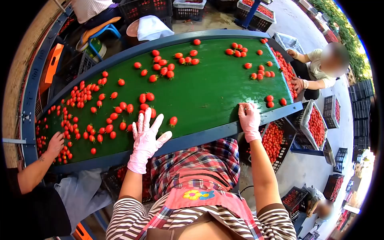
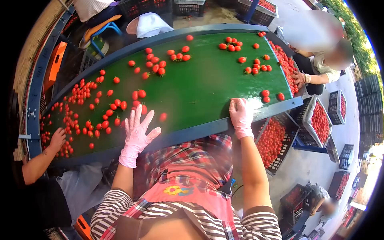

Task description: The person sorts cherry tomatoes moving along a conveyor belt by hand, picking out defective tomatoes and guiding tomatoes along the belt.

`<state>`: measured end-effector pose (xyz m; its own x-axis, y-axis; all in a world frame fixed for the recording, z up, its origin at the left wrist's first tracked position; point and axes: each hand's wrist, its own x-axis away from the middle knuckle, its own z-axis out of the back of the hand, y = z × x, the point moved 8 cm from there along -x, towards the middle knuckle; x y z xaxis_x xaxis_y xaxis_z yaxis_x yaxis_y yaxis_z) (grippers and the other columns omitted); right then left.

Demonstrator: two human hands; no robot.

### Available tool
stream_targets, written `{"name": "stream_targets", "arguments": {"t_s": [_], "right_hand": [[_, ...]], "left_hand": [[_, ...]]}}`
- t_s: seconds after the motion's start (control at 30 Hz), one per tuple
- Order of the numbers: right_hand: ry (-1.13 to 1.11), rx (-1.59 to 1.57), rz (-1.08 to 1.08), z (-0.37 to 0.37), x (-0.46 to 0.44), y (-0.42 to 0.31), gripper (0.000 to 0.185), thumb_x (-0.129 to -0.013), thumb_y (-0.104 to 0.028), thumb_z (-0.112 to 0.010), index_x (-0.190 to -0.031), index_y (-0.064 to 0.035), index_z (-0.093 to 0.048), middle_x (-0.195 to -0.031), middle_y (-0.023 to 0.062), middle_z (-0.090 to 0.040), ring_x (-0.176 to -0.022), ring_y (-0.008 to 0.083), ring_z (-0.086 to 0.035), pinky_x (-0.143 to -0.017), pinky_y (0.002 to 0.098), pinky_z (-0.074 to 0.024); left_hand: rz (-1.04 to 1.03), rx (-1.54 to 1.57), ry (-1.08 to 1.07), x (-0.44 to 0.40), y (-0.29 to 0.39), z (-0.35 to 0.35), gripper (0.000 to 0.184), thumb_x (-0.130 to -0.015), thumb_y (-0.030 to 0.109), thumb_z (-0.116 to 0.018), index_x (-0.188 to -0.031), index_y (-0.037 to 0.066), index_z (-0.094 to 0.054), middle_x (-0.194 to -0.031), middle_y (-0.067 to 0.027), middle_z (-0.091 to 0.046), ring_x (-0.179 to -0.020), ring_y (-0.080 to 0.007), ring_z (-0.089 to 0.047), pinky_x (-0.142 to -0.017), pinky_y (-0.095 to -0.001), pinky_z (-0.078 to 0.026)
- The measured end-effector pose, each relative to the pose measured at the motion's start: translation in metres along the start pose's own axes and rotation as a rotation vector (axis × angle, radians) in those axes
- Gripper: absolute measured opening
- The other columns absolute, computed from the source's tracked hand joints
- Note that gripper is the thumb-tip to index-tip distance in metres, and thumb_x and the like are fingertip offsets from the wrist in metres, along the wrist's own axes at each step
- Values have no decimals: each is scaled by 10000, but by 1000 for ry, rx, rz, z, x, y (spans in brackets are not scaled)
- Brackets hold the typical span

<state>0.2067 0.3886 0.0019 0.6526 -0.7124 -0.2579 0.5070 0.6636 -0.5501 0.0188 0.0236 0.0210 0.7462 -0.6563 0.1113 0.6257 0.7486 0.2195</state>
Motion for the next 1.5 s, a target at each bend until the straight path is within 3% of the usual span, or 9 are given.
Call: {"name": "stream_targets", "arguments": {"t_s": [0.23, 0.33, 0.5, 0.63, 0.7, 0.83, 0.97, 1.3, 1.5], "right_hand": [[-17, 27, -64, -2, 10, -1, 161, -919, -248, -669, -999, -112, -702, -986, 101, -668, -938, 327, -651, -833, 415, -520], [18, 58, -11, 1, 5, -1, 158, -918, -243, -667, -1005, -114, -701, -993, 99, -666, -936, 325, -651, -828, 418, -520], [-12, 9, -79, 9, 3, -10, 146, -916, -232, -669, -1004, -120, -702, -987, 94, -666, -932, 319, -649, -830, 417, -520], [108, -56, -86, 10, 8, -20, 105, -901, -181, -696, -989, -126, -706, -959, 89, -663, -848, 303, -655, -759, 404, -532], [110, -50, -76, 10, 3, -33, 87, -885, -160, -711, -963, -123, -706, -948, 87, -665, -807, 309, -661, -723, 405, -537], [130, -43, -17, 13, -12, -33, 67, -865, -147, -707, -920, -114, -690, -908, 105, -675, -820, 336, -671, -728, 420, -551], [117, -9, -33, 16, -27, -18, 105, -829, -128, -722, -926, -118, -683, -899, 105, -680, -826, 338, -675, -725, 428, -552], [3, -68, -68, 5, -39, 6, 158, -906, -237, -689, -962, -89, -698, -900, 119, -702, -835, 337, -680, -738, 430, -546], [-68, -270, -293, 12, -30, 17, 362, -908, -271, -696, -1224, -99, -658, -983, 123, -728, -861, 296, -707, -795, 389, -564]], "left_hand": [[508, -102, 446, 0, -110, 37, 741, -912, 619, -600, -1545, 294, -393, -1659, -176, -230, -1473, -490, -264, -1150, -692, -216], [699, -105, 352, -2, -152, 16, 708, -937, 615, -563, -1524, 246, -419, -1529, -229, -411, -1378, -493, -377, -1087, -677, -306], [2, 304, 585, -72, -42, 27, 536, -955, 390, -657, -1440, 188, -548, -1464, -282, -481, -1270, -444, -521, -1046, -538, -415], [-109, 201, 630, -131, 16, 62, 357, -935, 315, -677, -1264, 178, -698, -1438, -305, -503, -1251, -394, -552, -1012, -521, -434], [-55, 466, 363, -220, -7, 45, 476, -965, 434, -638, -1395, 231, -615, -1586, -255, -349, -1439, -464, -360, -1160, -614, -292], [54, 244, 273, -317, 48, 35, 769, -930, 634, -564, -1583, 296, -339, -1674, -245, -118, -1494, -531, -193, -1208, -607, -189], [-106, 75, 29, -365, 151, 10, 715, -938, 656, -513, -1539, 285, -408, -1628, -61, -283, -1502, -459, -176, -1180, -615, -228], [-611, 73, -361, -261, 239, -22, 730, -922, 611, -576, -1531, 228, -448, -1694, -89, -184, -1527, -432, -167, -1234, -582, -116], [-889, -9, -264, -174, 265, -50, 803, -838, 596, -679, -1525, 270, -419, -1679, -60, -185, -1546, -382, -136, -1209, -668, -87]]}}
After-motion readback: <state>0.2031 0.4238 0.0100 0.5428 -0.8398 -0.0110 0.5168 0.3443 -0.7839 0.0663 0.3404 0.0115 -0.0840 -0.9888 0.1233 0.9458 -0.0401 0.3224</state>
